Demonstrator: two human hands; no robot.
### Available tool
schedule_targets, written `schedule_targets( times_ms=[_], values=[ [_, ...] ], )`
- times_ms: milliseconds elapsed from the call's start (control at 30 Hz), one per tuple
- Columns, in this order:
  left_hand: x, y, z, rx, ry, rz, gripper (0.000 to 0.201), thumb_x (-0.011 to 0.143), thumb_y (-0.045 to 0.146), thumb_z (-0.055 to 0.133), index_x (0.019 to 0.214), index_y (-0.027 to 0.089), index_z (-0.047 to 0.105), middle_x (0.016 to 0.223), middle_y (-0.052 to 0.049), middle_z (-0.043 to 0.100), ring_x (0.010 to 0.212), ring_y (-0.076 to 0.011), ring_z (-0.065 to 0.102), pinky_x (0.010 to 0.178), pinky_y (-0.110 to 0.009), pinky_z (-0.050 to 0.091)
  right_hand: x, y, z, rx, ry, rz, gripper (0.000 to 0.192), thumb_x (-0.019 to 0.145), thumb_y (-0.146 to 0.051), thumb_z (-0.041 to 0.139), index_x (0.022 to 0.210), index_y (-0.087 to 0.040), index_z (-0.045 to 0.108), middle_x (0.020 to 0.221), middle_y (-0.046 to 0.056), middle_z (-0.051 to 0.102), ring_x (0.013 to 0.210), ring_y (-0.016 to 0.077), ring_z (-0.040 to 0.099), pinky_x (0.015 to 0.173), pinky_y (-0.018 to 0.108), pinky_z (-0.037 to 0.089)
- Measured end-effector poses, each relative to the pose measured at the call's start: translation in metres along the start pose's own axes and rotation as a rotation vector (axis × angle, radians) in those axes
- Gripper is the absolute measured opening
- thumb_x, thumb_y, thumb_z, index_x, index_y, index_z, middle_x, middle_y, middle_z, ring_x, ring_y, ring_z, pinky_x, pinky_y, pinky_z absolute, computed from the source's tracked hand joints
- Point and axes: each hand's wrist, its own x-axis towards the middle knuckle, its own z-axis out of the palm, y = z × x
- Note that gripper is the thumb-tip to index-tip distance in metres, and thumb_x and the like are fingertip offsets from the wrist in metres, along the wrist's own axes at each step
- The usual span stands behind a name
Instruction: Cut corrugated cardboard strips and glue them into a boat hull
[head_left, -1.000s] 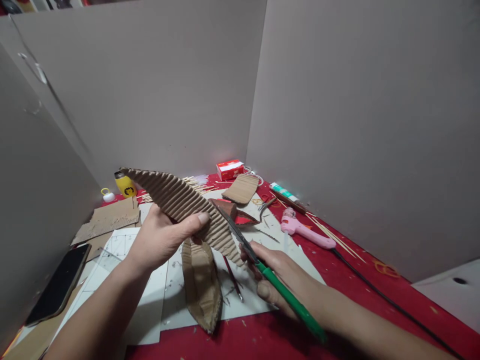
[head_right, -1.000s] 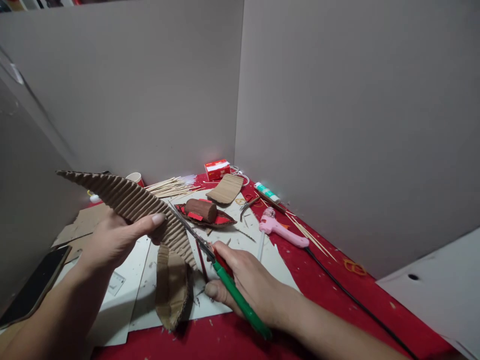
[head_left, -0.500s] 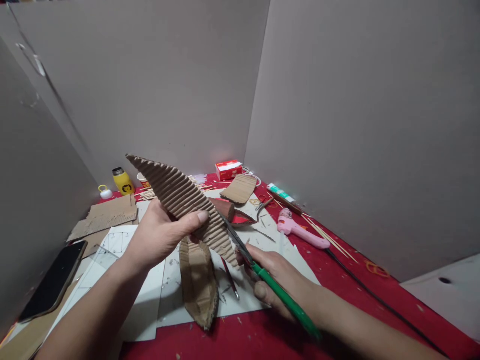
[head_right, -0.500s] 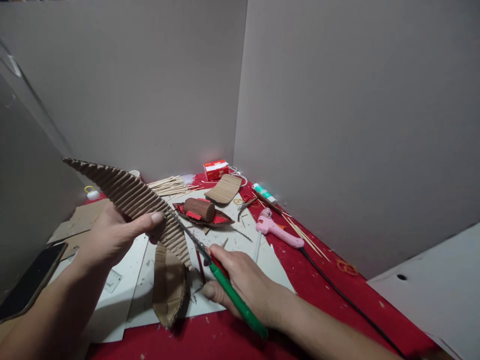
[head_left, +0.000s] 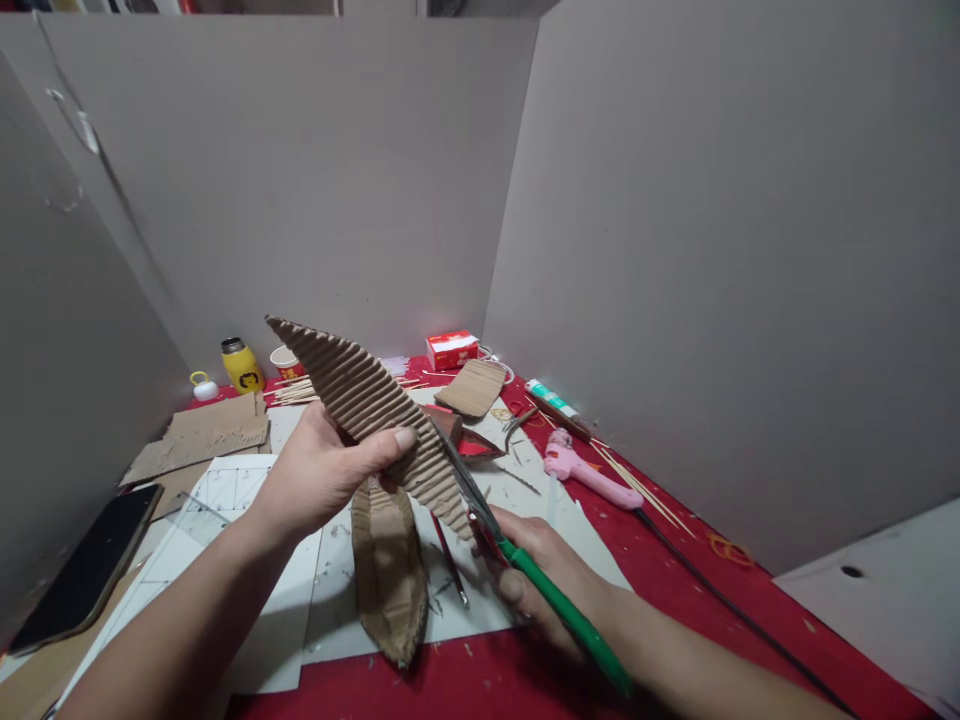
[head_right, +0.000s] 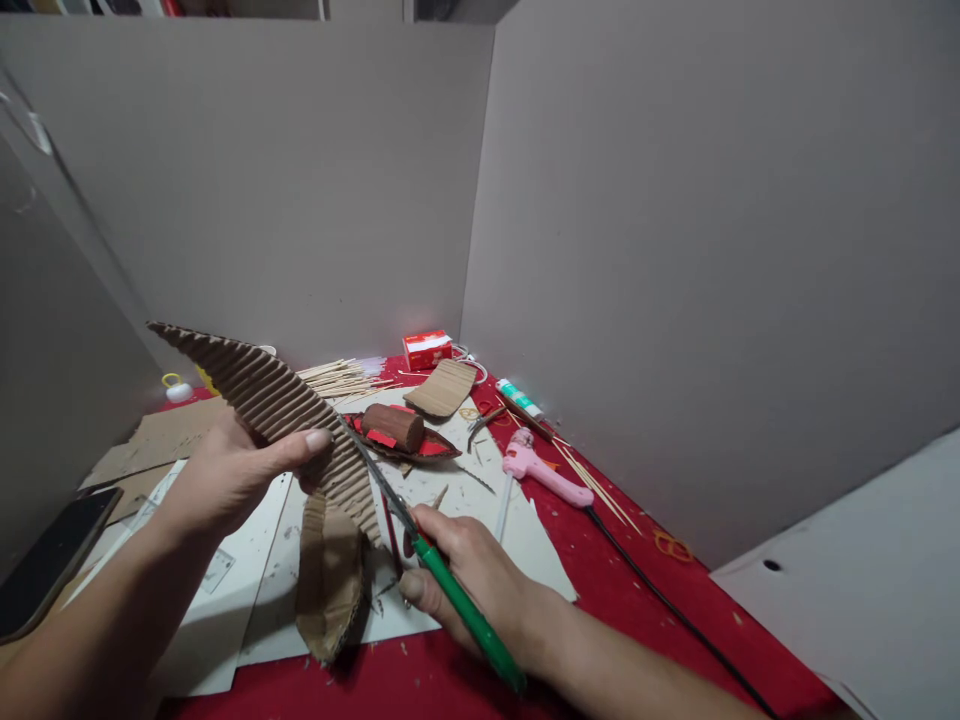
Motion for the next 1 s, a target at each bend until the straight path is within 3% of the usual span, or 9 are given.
schedule_targets(
  times_ms=[200, 400, 700, 1000],
  values=[
    [0.000, -0.001, 0.000, 0.013, 0.000, 0.012, 0.015, 0.079, 0.026, 0.076, 0.077, 0.014, 0.067, 0.069, 0.000, 0.065, 0.057, -0.0087, 0.058, 0.050, -0.018, 0.049, -0.001, 0.001, 0.001, 0.068, 0.021, -0.030, 0.052, 0.090, -0.069, 0.038, 0.084, -0.019, 0.048, 0.067, -0.003, 0.042, 0.058, 0.0122, 0.033, 0.054, 0.026, 0.031],
    [0.001, -0.002, 0.000, -0.022, 0.000, 0.010, 0.014, 0.079, 0.026, 0.076, 0.077, 0.015, 0.067, 0.069, 0.001, 0.064, 0.058, -0.0086, 0.059, 0.050, -0.018, 0.049, -0.003, -0.001, 0.000, 0.048, 0.021, 0.010, 0.056, 0.088, -0.073, 0.039, 0.082, -0.018, 0.050, 0.064, -0.004, 0.040, 0.055, 0.0112, 0.031, 0.051, 0.025, 0.031],
    [0.000, -0.008, 0.004, 0.035, -0.007, -0.041, 0.020, 0.078, 0.033, 0.075, 0.079, 0.016, 0.066, 0.070, 0.000, 0.064, 0.059, -0.0098, 0.057, 0.053, -0.021, 0.049, 0.004, -0.017, -0.006, -0.098, 0.036, 0.038, 0.064, 0.084, -0.079, 0.034, 0.093, -0.019, 0.055, 0.067, 0.001, 0.053, 0.060, 0.0172, 0.048, 0.062, 0.029, 0.045],
    [0.002, -0.013, 0.003, 0.034, 0.021, -0.041, 0.019, 0.077, 0.032, 0.076, 0.082, 0.015, 0.069, 0.076, -0.002, 0.066, 0.065, -0.0117, 0.059, 0.059, -0.022, 0.049, -0.001, -0.004, -0.004, -0.005, 0.036, 0.048, 0.056, 0.088, -0.072, 0.038, 0.085, -0.018, 0.054, 0.067, -0.001, 0.048, 0.059, 0.0141, 0.040, 0.056, 0.026, 0.038]
  ],
)
